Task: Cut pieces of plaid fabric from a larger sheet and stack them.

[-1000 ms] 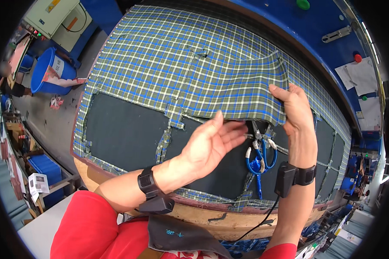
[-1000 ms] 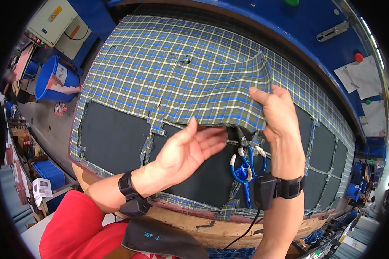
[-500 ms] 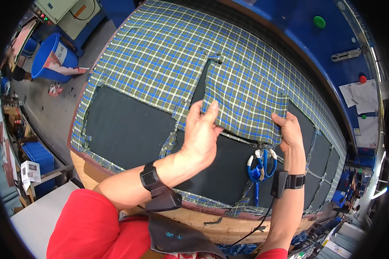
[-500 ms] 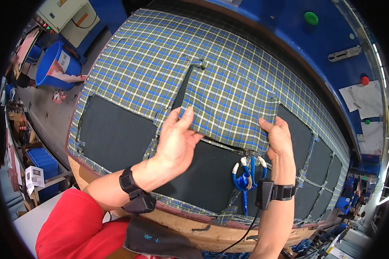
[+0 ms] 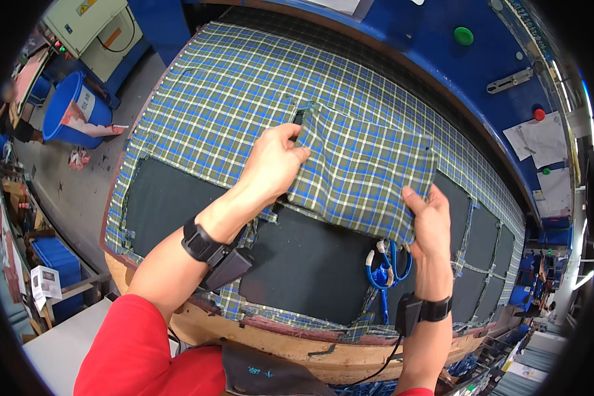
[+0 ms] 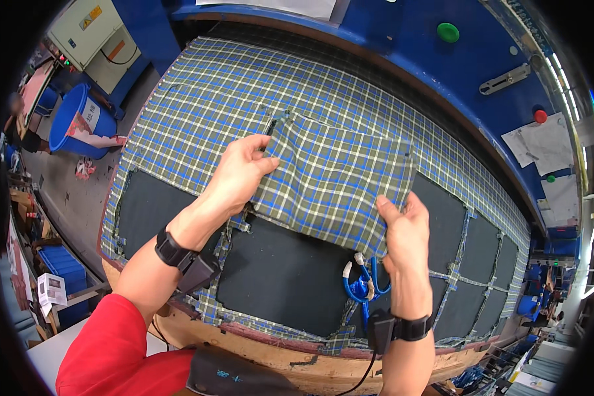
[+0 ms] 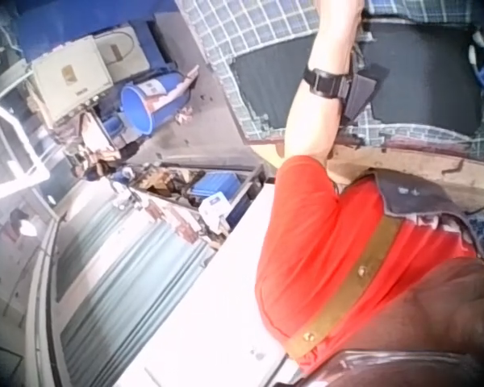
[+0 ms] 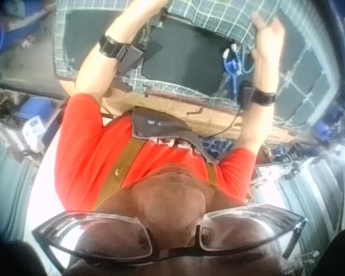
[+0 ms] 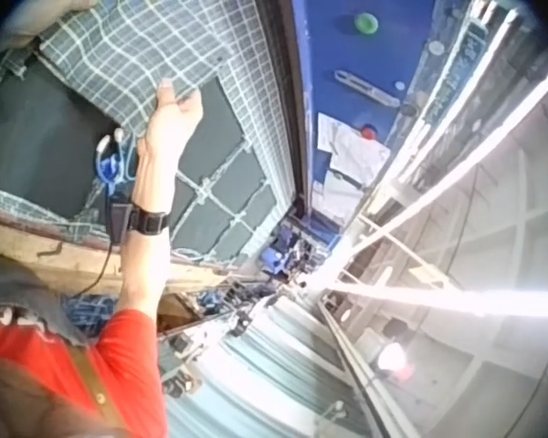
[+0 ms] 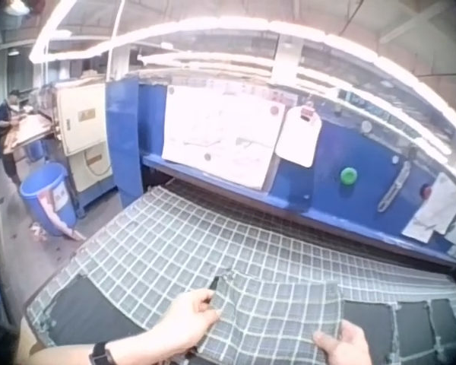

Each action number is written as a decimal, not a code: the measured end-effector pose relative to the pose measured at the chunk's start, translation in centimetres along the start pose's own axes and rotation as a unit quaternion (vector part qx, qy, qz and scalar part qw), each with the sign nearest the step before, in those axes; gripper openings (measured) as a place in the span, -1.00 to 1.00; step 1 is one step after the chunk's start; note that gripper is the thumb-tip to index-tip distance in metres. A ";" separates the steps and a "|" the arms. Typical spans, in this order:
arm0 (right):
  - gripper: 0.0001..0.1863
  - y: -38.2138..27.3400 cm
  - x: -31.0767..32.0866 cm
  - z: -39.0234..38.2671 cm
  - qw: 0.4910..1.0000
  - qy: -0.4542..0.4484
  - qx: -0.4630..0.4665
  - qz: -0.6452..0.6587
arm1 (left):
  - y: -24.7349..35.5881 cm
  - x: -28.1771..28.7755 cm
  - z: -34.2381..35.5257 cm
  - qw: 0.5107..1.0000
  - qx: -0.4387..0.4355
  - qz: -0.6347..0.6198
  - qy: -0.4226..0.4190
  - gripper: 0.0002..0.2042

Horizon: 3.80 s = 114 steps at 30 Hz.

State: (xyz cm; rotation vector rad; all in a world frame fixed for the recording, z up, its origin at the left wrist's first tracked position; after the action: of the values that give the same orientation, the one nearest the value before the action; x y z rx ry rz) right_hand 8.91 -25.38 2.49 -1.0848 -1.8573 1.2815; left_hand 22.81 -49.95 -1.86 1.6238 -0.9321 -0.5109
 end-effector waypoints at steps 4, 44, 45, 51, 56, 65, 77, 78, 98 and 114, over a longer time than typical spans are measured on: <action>-0.72 2.1 -0.1 -0.8 0.999 0.008 -0.018 0.028 | 0.4 1.0 -1.0 0.988 -0.077 0.129 0.038 -0.55; -0.60 -7.6 12.6 -10.4 0.888 -0.094 -0.061 -0.446 | 3.3 -3.3 2.5 0.897 -0.306 0.301 0.109 -0.76; -0.53 -9.0 11.4 -9.4 0.882 -0.101 -0.002 -0.461 | 3.2 -3.3 2.3 0.895 -0.329 0.279 0.111 -0.76; -0.41 -12.6 -2.0 -2.6 0.737 -0.119 0.153 -0.647 | 2.4 -3.1 1.1 0.879 -0.335 0.318 0.121 -0.68; -0.55 -14.3 -10.1 1.2 0.531 -0.074 0.417 -0.734 | 3.0 -4.1 0.4 0.883 -0.327 0.326 0.088 -0.57; -0.63 -13.8 -16.8 5.1 0.350 -0.103 0.404 -0.839 | 2.9 -3.2 0.2 0.884 -0.343 0.297 0.111 -0.55; -0.89 -11.5 -17.8 4.0 0.228 -0.059 0.527 -0.816 | 2.8 -3.5 0.3 0.886 -0.341 0.290 0.121 -0.63; -0.88 -11.2 -18.1 4.0 0.214 -0.060 0.520 -0.825 | 2.8 -3.4 0.4 0.888 -0.338 0.287 0.122 -0.64; -0.81 -10.5 -18.6 4.5 0.174 -0.045 0.532 -0.827 | 3.5 -3.5 1.0 0.877 -0.360 0.294 0.120 -0.58; -0.75 -11.8 -22.4 7.0 0.227 -0.182 0.304 -0.907 | 2.8 -3.5 1.6 0.898 -0.330 0.281 0.074 -0.52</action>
State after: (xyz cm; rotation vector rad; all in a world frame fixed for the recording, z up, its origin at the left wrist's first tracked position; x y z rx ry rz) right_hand 10.14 -50.44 10.38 1.7576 -1.0648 0.2763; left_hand 18.69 -48.30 -0.12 0.7190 -0.9284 -0.2469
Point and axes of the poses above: each hand's wrist, its own z-axis towards the middle knuckle, its own x-axis out of the back of the hand, y = z × x, the point moved 7 cm from there along z, towards the middle knuckle, and after that the axes turned 1 degree about x, right-handed, at the moved point
